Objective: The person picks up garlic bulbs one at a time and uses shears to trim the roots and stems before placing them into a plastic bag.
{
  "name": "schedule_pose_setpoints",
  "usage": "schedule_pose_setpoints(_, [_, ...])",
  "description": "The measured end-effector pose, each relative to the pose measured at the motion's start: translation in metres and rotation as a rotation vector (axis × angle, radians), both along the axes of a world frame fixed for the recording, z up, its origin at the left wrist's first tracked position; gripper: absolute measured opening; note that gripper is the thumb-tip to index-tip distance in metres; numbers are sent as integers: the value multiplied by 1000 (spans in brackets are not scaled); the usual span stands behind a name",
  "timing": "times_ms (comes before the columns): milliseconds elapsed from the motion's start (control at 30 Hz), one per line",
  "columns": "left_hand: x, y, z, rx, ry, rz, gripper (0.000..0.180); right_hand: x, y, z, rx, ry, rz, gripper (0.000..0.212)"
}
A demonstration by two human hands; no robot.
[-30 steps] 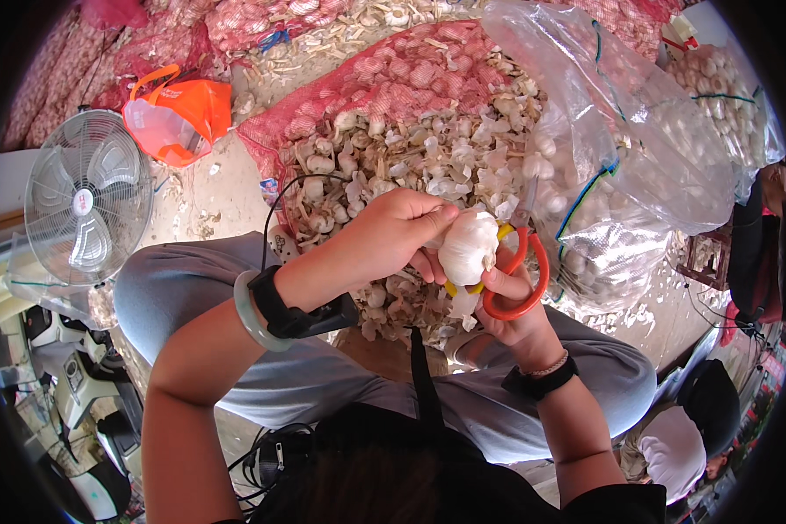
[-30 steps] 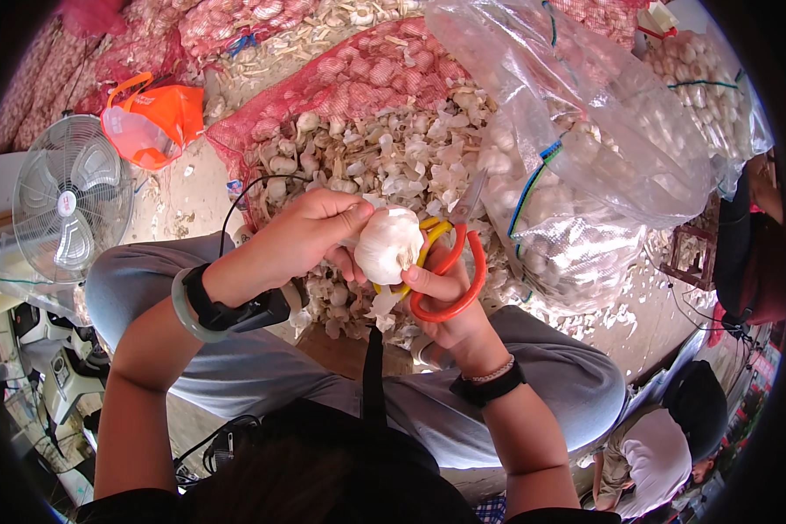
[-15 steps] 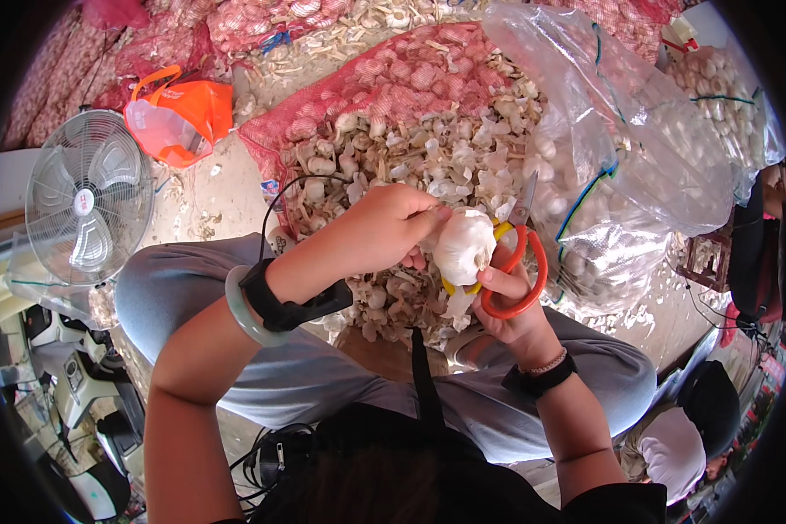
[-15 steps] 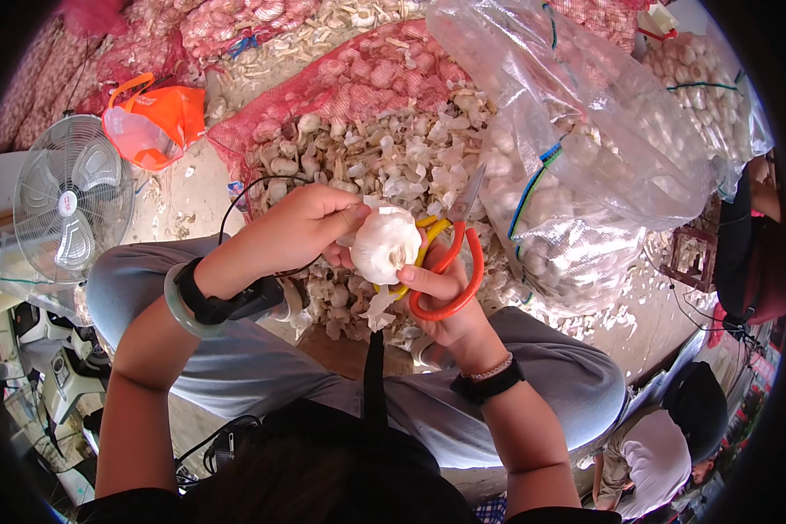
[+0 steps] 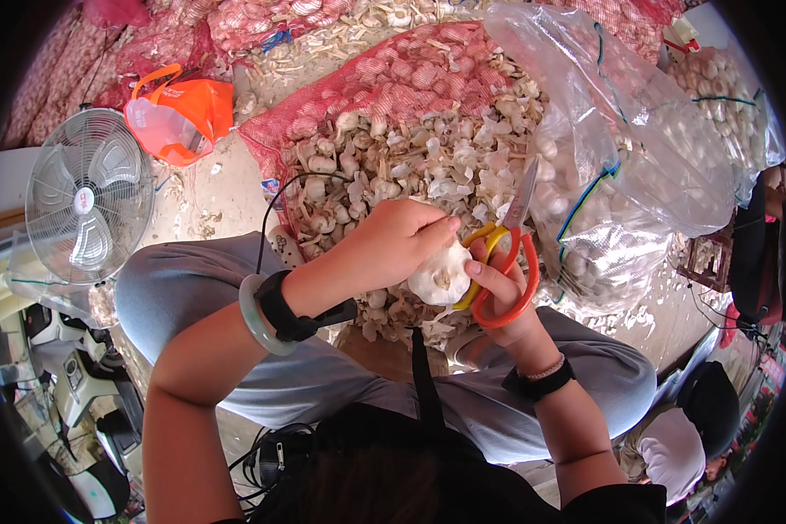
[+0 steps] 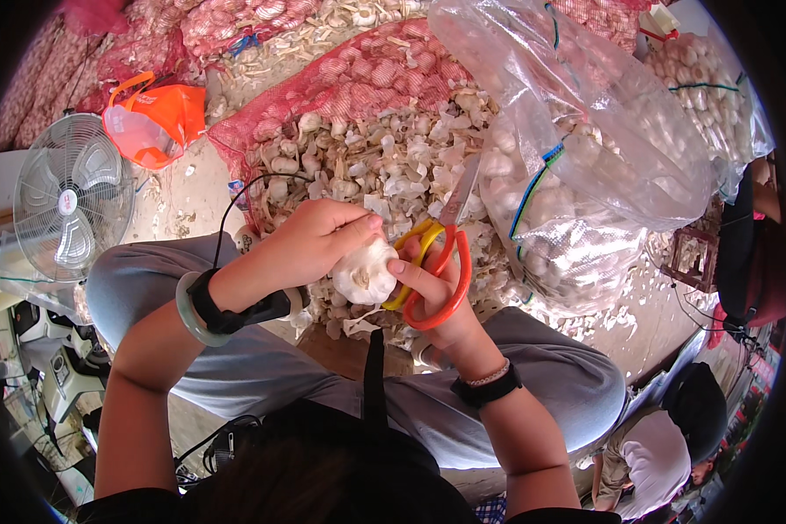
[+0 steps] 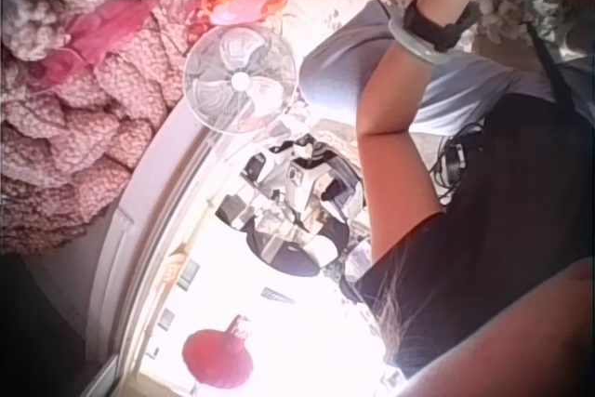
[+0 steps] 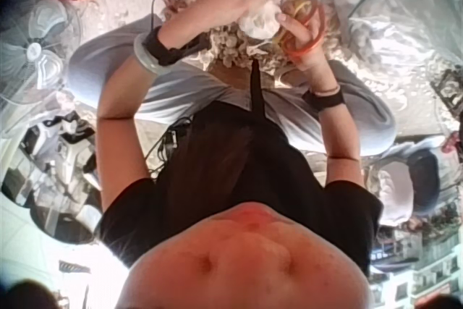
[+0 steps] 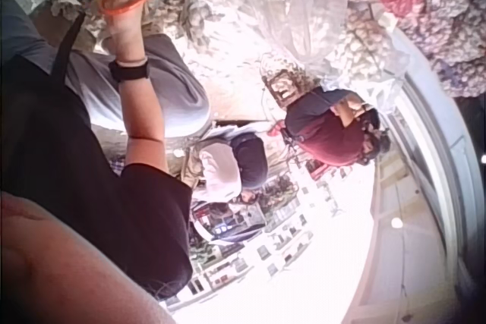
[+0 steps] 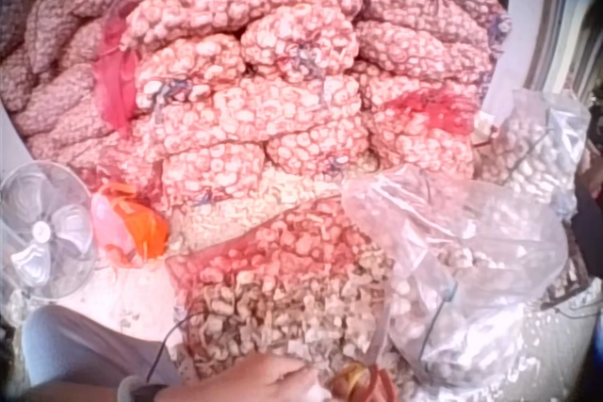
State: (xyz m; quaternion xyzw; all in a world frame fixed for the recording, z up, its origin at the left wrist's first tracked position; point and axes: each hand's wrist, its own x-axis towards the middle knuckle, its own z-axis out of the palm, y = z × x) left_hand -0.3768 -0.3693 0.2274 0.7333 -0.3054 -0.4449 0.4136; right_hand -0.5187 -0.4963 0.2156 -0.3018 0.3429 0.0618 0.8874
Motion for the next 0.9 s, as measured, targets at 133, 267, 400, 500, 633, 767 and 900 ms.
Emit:
schedule_pose_setpoints(133, [-3, -1, 2, -27, 38, 46, 36, -2, 1, -4, -52, -48, 19, 28])
schedule_pose_setpoints(267, [-6, -1, -2, -54, 46, 99, 35, -3, 2, -6, -63, -89, 4, 26])
schedule_pose_setpoints(400, [-7, -2, -1, -45, 120, 146, 33, -3, 1, -5, -34, -78, 3, 24])
schedule_pose_setpoints(500, [-6, 0, -6, -75, 87, 135, 33, -2, 3, -6, -5, -89, -16, 24])
schedule_pose_setpoints(633, [-10, 0, -11, -92, 216, 195, 33, -4, 1, -12, -24, -96, -24, 23])
schedule_pose_setpoints(767, [-15, -1, -12, -56, 300, 147, 35, -12, 0, -26, -15, -208, -33, 18])
schedule_pose_setpoints(900, [-14, 0, -11, -79, 232, 175, 35, -5, 3, -13, 57, -73, -105, 20])
